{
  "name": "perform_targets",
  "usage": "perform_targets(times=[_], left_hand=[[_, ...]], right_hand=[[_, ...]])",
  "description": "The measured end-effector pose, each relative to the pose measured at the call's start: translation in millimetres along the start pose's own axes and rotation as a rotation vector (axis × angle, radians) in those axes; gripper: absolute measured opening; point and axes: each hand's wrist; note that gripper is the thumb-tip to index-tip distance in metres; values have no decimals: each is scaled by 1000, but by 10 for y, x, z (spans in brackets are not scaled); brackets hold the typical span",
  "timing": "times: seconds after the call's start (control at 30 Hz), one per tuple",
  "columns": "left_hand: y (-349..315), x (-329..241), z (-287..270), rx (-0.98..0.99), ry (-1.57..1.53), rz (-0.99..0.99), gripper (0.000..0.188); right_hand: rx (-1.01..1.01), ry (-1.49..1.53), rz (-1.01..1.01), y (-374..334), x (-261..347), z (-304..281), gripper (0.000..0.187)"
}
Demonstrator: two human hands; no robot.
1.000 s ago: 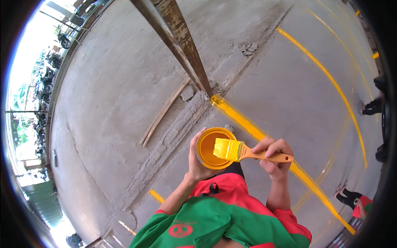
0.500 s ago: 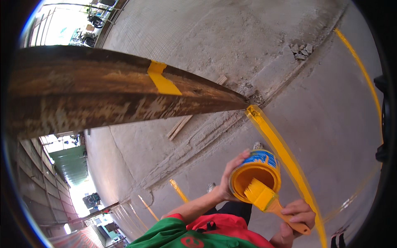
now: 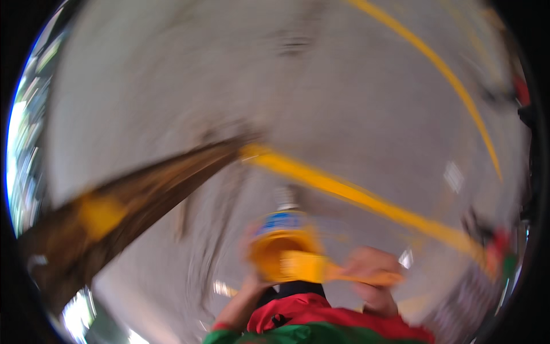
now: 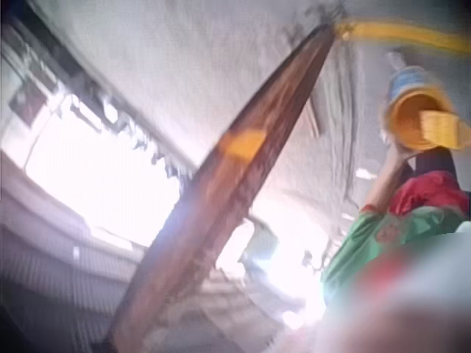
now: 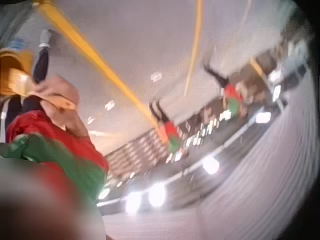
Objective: The person paints a rusty metal beam with yellow paint using a brush and a small paint can. They repeatedly dip the brush into the can and apply paint to the beam's surface, covering rusted areas.
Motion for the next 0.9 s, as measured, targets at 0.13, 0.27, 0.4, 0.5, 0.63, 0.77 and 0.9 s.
perform_targets(times=[0.13,0.27,0.4,0.5,0.63,0.77,0.9], left_hand=[[136,-367,-74,90,501,306,91],[136,-507,464,-35,1284,1190,113],[-178,-460,1052,74,1381,1190,120],[-509,-445,1255,312,1228,1205,114],[-1068,-448,934,380,1115,1011,116],[-1612,-489,446,327,1191,929,121],[-1916,-594,309,397,1208,1134,121]], right_hand=[[8,-269,-92,-241,340,18,28],[-180,-244,-148,-756,461,136,20],[-318,-323,-255,-1399,641,401,19],[-390,-304,-263,-1726,808,783,19],[-485,-392,-372,-2149,715,1336,19],[-494,-397,-375,-2541,534,1833,20],[-430,-357,-383,-2527,489,2182,22]])
Point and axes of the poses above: each hand's wrist, its own y-axis towards the middle knuckle, its own z-axis out of the palm, x = y × z, and after that the axes turned 5 degrees about -z, right-handed
